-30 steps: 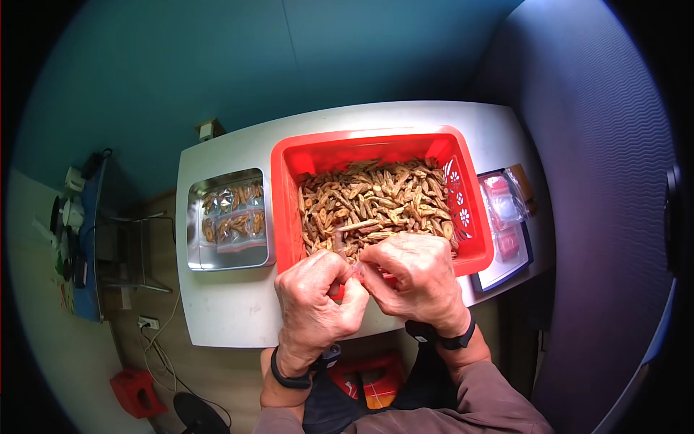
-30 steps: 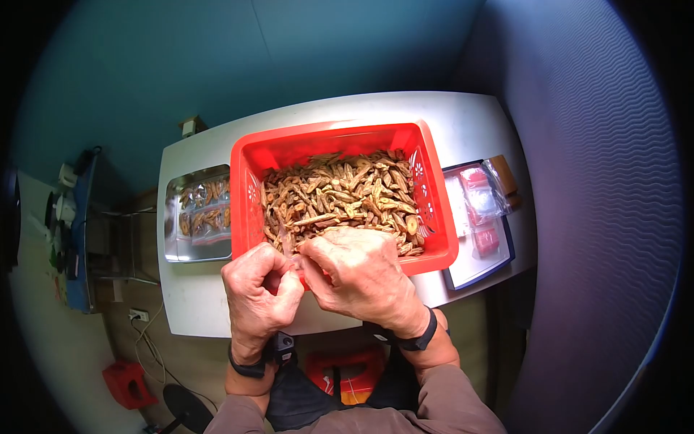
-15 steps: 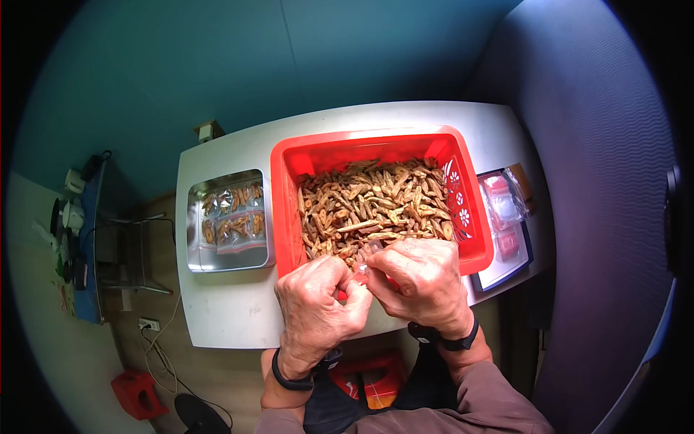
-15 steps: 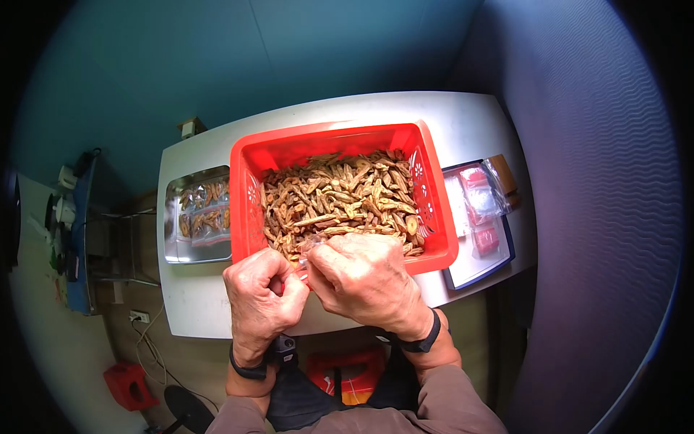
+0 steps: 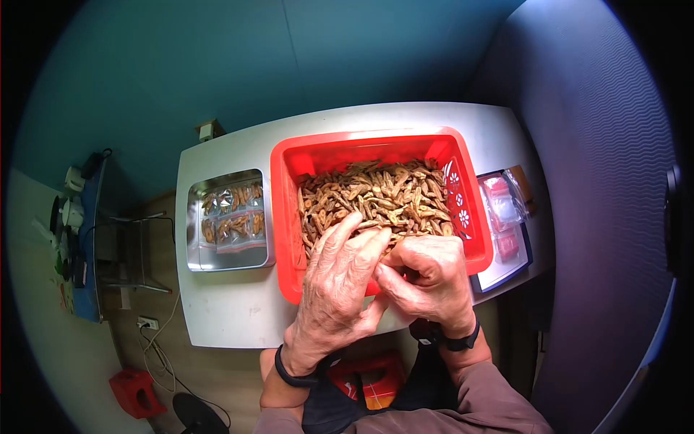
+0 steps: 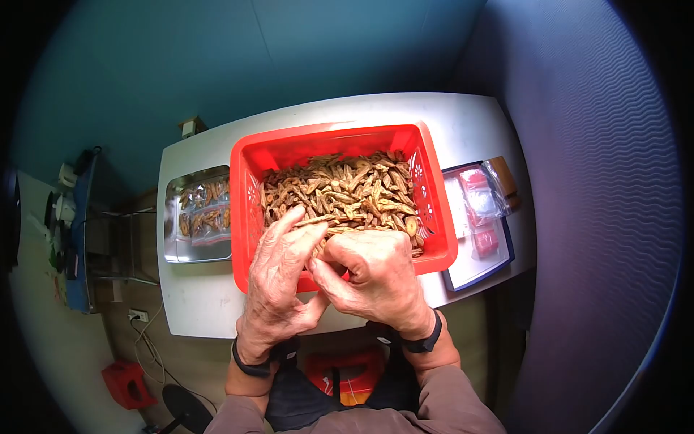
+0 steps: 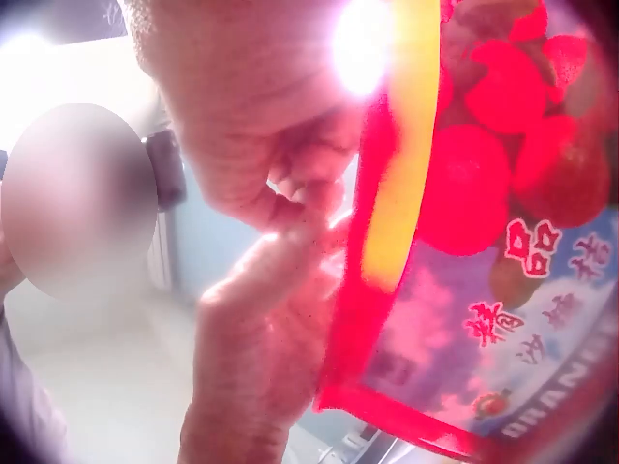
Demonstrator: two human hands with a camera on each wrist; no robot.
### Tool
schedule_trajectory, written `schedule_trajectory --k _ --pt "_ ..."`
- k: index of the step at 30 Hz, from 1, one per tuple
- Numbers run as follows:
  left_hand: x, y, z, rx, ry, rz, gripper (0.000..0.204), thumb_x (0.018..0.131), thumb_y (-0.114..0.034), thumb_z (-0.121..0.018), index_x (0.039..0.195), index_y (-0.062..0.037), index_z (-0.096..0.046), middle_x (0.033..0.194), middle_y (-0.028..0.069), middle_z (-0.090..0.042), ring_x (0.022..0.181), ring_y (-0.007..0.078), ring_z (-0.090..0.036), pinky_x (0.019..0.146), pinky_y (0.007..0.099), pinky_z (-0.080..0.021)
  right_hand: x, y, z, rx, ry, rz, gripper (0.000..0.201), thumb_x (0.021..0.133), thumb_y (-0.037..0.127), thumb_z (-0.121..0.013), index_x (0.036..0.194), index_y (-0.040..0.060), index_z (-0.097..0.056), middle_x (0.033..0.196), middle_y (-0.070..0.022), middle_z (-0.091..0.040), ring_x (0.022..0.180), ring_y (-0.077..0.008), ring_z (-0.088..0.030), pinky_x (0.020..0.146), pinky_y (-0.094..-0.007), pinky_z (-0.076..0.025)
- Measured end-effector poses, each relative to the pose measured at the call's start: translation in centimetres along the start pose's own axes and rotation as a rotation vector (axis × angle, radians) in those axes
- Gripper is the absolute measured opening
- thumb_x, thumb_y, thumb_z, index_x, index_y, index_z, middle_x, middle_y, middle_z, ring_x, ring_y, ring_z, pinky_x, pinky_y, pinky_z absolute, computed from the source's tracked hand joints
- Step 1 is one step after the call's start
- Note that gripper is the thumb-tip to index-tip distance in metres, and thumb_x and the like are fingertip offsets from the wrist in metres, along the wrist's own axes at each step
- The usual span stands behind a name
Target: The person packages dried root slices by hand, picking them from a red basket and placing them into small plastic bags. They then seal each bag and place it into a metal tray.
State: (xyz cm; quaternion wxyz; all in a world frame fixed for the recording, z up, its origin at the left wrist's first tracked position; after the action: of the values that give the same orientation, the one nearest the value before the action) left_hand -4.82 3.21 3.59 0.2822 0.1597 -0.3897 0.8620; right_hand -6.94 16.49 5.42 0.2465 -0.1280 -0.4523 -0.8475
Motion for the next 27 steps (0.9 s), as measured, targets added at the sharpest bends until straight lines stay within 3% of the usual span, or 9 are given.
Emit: schedule_trajectory --k 1,4,13,20,22,27 --pt "0.0 0.0 -0.1 -0.001 0.001 -0.001 0.081 0.059 -0.004 -0.076 0.137 -0.0019 -0.052 0.128 0.0172 -0.060 0.130 0.0409 -0.050 0.111 0.0514 -0.039 0.0 0.0 0.0 0.014 0.002 0.001 0.016 0.075 0.008 -0.076 0.069 0.0078 -0.062 0.062 -0.0059 -0.062 0.053 -0.0240 -0.062 0.051 -0.0349 -0.047" --pt "0.2 -0.1 0.3 -0.054 -0.096 -0.015 0.060 0.059 -0.006 -0.079 0.117 -0.0010 -0.064 0.109 0.0136 -0.068 0.112 0.0375 -0.062 0.098 0.0495 -0.049 0.0 -0.2 0.2 0.030 0.009 0.001 0.014 0.075 0.009 -0.076 0.070 0.0081 -0.063 0.062 -0.0059 -0.062 0.053 -0.0238 -0.062 0.051 -0.0349 -0.047" --pt "0.3 -0.3 0.6 -0.065 -0.160 -0.037 0.043 0.061 -0.006 -0.079 0.101 -0.0028 -0.066 0.094 0.0116 -0.068 0.094 0.0340 -0.066 0.086 0.0449 -0.052 0.1 -0.4 0.7 0.149 0.047 -0.086 0.009 0.076 0.008 -0.076 0.072 0.0063 -0.068 0.063 -0.0070 -0.065 0.054 -0.0221 -0.064 0.051 -0.0324 -0.048" --pt "0.1 0.2 0.6 -0.118 -0.157 0.039 0.029 0.063 -0.005 -0.076 0.089 -0.0051 -0.064 0.077 0.0084 -0.062 0.073 0.0307 -0.061 0.069 0.0414 -0.049 0.2 -0.2 0.9 0.167 0.051 -0.101 0.006 0.078 0.004 -0.075 0.075 0.0039 -0.070 0.064 -0.0066 -0.067 0.054 -0.0158 -0.064 0.049 -0.0276 -0.047" --pt "0.4 -0.1 1.0 -0.117 -0.217 0.023 0.026 0.062 -0.002 -0.075 0.084 -0.0055 -0.062 0.069 0.0062 -0.055 0.061 0.0255 -0.054 0.058 0.0355 -0.043 0.0 -0.4 0.9 0.220 0.021 -0.126 0.006 0.078 0.003 -0.075 0.075 0.0031 -0.070 0.063 -0.0059 -0.066 0.053 -0.0138 -0.063 0.049 -0.0266 -0.046" --pt "0.3 0.1 1.0 -0.106 -0.200 0.061 0.021 0.064 -0.003 -0.071 0.082 -0.0047 -0.061 0.068 0.0067 -0.055 0.060 0.0249 -0.053 0.054 0.0354 -0.041 -0.3 -1.0 1.2 0.265 -0.031 -0.180 0.006 0.078 0.004 -0.076 0.076 0.0010 -0.070 0.059 -0.0043 -0.064 0.050 -0.0098 -0.060 0.047 -0.0249 -0.045"
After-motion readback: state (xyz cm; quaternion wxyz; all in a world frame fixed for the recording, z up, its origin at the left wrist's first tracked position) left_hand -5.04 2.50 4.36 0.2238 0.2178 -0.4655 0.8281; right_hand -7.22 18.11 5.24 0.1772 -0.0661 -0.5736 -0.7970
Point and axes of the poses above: each hand's wrist, its own x-axis towards the middle knuckle, its own z-axis out of the back of the hand, y = z × x, the point moved 6 cm from there along x, towards the middle knuckle
